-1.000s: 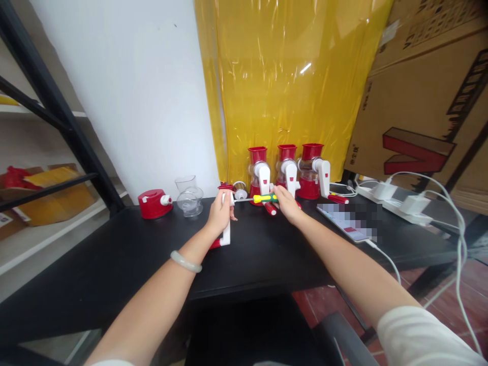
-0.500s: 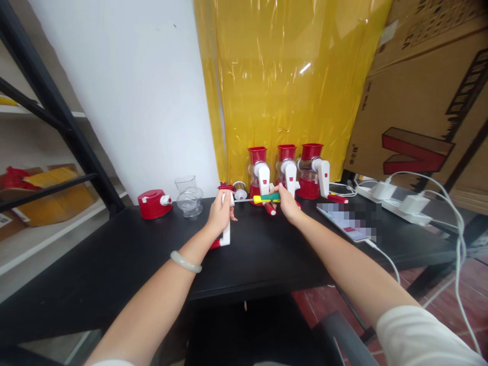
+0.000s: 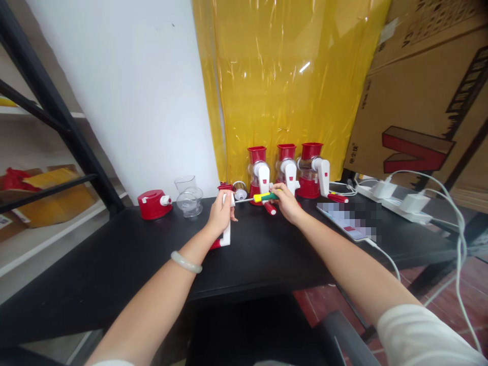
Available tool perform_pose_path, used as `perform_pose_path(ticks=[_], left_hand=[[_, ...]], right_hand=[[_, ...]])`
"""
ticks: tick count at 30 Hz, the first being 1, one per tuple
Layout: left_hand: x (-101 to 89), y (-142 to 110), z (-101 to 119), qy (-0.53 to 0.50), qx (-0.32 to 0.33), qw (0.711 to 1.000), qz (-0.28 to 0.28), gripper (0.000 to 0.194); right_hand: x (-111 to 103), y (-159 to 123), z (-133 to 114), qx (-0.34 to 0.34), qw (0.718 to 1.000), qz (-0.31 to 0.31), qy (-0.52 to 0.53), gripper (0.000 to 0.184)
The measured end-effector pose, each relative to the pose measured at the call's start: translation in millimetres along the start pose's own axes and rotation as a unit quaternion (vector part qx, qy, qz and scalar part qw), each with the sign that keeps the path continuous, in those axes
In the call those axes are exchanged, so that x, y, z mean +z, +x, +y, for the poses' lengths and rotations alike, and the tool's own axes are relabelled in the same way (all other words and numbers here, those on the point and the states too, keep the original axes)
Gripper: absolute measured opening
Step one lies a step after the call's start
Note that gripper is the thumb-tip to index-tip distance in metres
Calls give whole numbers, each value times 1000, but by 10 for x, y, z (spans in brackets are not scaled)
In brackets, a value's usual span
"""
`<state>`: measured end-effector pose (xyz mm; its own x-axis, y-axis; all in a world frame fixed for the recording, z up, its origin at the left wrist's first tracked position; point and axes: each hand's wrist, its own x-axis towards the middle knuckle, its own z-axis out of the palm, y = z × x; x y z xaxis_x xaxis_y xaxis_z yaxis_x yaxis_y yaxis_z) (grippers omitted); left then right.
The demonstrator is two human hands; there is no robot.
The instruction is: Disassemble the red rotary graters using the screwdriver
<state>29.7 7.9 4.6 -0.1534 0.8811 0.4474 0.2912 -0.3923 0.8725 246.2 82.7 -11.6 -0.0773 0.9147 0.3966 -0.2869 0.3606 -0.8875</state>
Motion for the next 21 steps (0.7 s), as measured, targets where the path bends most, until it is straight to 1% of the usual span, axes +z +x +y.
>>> perform_pose_path(ticks=[3,6,8,13,16,18,21], left_hand=[[-2,0,-8,0,3,1000,2,37],[-5,-1,4,4,1,1000,4,37],[-6,-1,14,2,-1,1000,3,38],[-3,-4,22,7,1,1000,1,38],[1,-5,17,12,2,1000,1,38],[0,-3,14,13,4,1000,3,38],[-7,2,11,11,5,1000,10,37]], right_hand=[[-10,-30,-52,-21,998,-10,-55,52],[-17,-45,-67,-12,995,-21,-97,53],[-15,-39,-53,-3,996,-21,-86,50],[-16,8,8,18,1000,-17,-6,37],[-33,15,17,9,1000,-22,-4,34],[-44,3,1,-12,999,-27,-35,40],[-44,-27,-35,-25,994,-32,-97,57]])
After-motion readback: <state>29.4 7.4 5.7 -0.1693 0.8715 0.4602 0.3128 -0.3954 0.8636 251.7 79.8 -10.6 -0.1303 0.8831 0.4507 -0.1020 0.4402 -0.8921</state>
